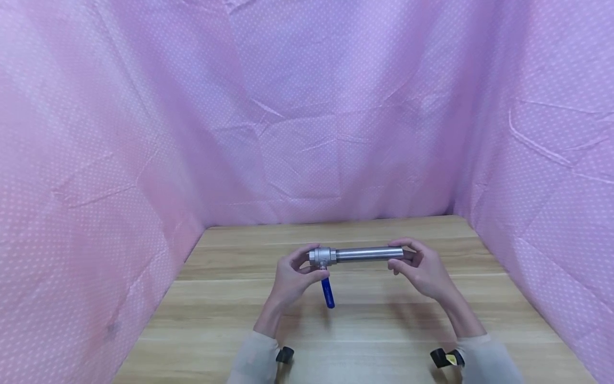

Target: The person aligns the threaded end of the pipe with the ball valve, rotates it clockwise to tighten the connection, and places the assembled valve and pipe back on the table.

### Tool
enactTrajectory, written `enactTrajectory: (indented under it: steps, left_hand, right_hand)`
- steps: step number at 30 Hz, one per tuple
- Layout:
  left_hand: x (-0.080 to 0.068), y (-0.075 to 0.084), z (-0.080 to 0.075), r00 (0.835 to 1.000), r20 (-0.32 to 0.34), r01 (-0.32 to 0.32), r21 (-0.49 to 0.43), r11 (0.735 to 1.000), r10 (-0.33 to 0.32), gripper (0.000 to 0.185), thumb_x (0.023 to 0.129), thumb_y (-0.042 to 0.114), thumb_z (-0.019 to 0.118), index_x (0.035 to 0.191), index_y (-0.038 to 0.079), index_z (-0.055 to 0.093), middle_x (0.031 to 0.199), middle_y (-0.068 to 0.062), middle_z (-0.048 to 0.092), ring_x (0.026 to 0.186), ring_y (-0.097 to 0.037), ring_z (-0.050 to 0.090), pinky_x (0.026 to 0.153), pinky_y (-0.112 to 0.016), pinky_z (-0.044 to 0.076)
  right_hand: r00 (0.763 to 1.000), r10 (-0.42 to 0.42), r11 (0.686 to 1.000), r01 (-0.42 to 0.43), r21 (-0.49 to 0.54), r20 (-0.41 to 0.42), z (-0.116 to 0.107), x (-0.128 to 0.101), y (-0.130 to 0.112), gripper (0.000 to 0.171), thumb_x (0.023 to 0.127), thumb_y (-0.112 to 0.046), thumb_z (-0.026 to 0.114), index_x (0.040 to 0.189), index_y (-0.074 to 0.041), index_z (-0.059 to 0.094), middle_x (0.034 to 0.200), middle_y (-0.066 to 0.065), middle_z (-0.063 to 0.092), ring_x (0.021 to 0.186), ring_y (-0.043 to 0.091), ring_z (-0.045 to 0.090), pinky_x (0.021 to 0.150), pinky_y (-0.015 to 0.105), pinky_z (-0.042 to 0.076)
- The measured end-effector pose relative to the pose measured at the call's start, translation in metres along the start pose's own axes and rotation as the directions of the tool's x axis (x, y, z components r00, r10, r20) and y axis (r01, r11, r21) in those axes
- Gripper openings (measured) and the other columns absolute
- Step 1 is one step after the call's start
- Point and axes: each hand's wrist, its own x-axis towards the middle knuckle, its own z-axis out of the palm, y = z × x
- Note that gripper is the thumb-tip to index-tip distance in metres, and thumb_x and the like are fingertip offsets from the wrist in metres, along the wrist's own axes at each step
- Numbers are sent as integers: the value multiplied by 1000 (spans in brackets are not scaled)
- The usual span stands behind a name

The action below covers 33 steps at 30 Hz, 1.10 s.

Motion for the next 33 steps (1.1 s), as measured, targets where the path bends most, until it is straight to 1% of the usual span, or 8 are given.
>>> enactTrajectory:
  steps: [4,7,9,12,16,20,26,33]
  left_hand:
    - [6,6,0,999,3,-38,5,999,38,71,86,2,95,151,5,68,151,-18,69,132,-18,74,115,-35,67]
    - [11,10,2,998,1,-61,-4,998,61,71,85,-1,95,150,4,68,151,-20,69,132,-17,74,115,-36,66]
    - [13,11,3,998,-3,-70,-12,997,70,71,84,-2,95,150,2,68,151,-21,69,132,-16,74,115,-36,66]
    - [16,13,5,997,-9,-79,-27,997,79,71,83,-4,95,149,0,68,150,-21,69,131,-14,74,114,-36,67]
    - [20,16,5,995,-7,-99,-33,995,98,71,82,-7,95,148,-2,68,149,-20,70,129,-14,74,114,-37,67]
    - [23,19,4,992,5,-129,-22,991,129,71,82,-6,95,148,-4,67,146,-19,71,127,-13,75,112,-37,67]
    - [29,23,1,981,9,-191,-32,981,192,72,81,-9,94,147,-9,66,145,-22,71,127,-13,76,111,-38,68]
    - [31,22,-1,980,21,-198,-46,979,199,72,81,-8,95,147,-9,66,144,-20,72,127,-14,76,111,-40,68]
  right_hand:
    - [1000,22,1000,-22,-7,-6,-4,5,-8,39,100,11,76,137,14,62,93,-9,81,77,7,78,68,28,72]
    - [1000,25,1000,-25,-2,-16,-7,9,-14,39,101,9,76,137,14,62,91,-5,81,75,9,78,67,28,72]
    - [1000,14,1000,-14,6,-21,-9,11,-18,37,101,10,76,135,11,63,92,-4,81,75,9,78,65,28,71]
    - [1000,-6,1000,7,18,-20,-11,15,-23,38,99,12,76,135,9,64,102,-7,81,79,8,79,68,26,72]
    - [999,-43,999,43,-30,-10,-15,18,-28,39,97,14,77,134,10,65,105,-11,80,85,5,80,73,22,72]
    - [998,-59,994,58,-96,-3,-18,21,-30,37,97,12,79,131,8,68,96,-13,80,83,3,79,68,18,68]
    - [998,-65,992,65,-107,5,-20,27,-35,36,96,12,80,129,7,68,95,-13,80,84,1,78,68,19,68]
    - [998,-66,994,67,-83,10,-20,28,-37,38,94,15,80,130,8,68,97,-14,81,86,-1,79,72,20,71]
